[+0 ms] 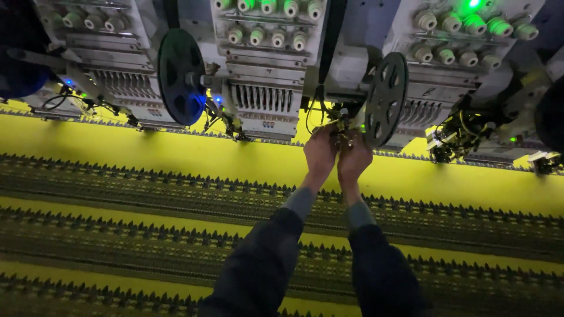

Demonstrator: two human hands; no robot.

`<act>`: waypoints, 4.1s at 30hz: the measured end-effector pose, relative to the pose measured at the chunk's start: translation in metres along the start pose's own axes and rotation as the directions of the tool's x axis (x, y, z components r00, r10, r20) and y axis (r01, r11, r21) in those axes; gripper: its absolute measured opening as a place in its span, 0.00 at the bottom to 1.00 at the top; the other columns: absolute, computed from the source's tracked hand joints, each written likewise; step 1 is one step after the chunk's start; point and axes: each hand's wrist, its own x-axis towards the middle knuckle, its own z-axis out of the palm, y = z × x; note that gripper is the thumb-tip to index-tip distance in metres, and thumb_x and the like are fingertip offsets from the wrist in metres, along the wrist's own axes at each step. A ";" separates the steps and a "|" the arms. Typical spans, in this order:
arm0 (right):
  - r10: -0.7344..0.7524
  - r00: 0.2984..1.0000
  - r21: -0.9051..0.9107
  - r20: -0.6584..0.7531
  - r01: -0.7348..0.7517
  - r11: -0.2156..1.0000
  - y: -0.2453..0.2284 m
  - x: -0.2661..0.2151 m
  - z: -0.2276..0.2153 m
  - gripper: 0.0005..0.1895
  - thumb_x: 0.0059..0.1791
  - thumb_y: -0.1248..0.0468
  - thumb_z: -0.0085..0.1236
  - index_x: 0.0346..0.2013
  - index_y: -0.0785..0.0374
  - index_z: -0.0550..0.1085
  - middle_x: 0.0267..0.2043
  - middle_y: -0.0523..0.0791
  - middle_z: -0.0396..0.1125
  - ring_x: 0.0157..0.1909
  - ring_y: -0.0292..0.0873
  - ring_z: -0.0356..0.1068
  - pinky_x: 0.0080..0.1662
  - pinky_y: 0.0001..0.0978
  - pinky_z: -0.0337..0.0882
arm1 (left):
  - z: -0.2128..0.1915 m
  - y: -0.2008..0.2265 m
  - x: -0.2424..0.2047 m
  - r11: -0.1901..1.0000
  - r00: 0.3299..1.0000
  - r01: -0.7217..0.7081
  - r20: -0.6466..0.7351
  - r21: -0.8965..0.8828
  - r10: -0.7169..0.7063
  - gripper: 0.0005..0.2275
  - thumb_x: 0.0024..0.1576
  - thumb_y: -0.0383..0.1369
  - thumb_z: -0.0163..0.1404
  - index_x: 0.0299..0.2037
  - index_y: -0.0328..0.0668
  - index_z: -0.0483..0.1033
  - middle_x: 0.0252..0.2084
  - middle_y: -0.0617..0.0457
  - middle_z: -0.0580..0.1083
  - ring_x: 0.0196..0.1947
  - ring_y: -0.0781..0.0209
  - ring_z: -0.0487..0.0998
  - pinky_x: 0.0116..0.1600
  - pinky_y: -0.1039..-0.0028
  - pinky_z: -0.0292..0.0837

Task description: Operating a multi-head industrial embroidery machine by checking thread tension and smoothing the fabric across the heads.

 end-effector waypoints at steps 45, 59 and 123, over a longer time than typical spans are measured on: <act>-0.623 0.758 -0.172 0.195 0.652 0.739 0.077 0.015 0.013 0.09 0.60 0.57 0.57 0.45 0.59 0.80 0.41 0.38 0.75 0.54 0.44 0.73 0.64 0.34 0.64 | -0.004 -0.023 0.006 0.994 0.988 0.094 0.129 -0.062 -0.085 0.06 0.61 0.36 0.54 0.44 0.65 0.83 0.32 0.61 0.77 0.38 0.52 0.84 0.41 0.57 0.82; -0.162 0.963 0.208 0.216 0.116 0.971 0.046 0.010 -0.004 0.08 0.52 0.64 0.69 0.46 0.50 0.82 0.34 0.36 0.76 0.39 0.45 0.79 0.47 0.38 0.78 | -0.012 -0.015 0.010 0.997 0.980 0.074 0.186 -0.037 -0.065 0.09 0.63 0.32 0.50 0.48 0.56 0.82 0.38 0.50 0.77 0.43 0.43 0.82 0.46 0.48 0.82; -0.497 0.849 -0.198 0.177 0.525 0.827 0.113 0.059 0.099 0.08 0.60 0.54 0.53 0.54 0.46 0.74 0.50 0.39 0.63 0.46 0.37 0.64 0.57 0.43 0.60 | -0.060 0.006 0.049 0.838 0.938 -0.343 -0.116 -0.424 0.326 0.04 0.59 0.27 0.58 0.42 0.42 0.80 0.20 0.45 0.74 0.25 0.36 0.78 0.42 0.58 0.77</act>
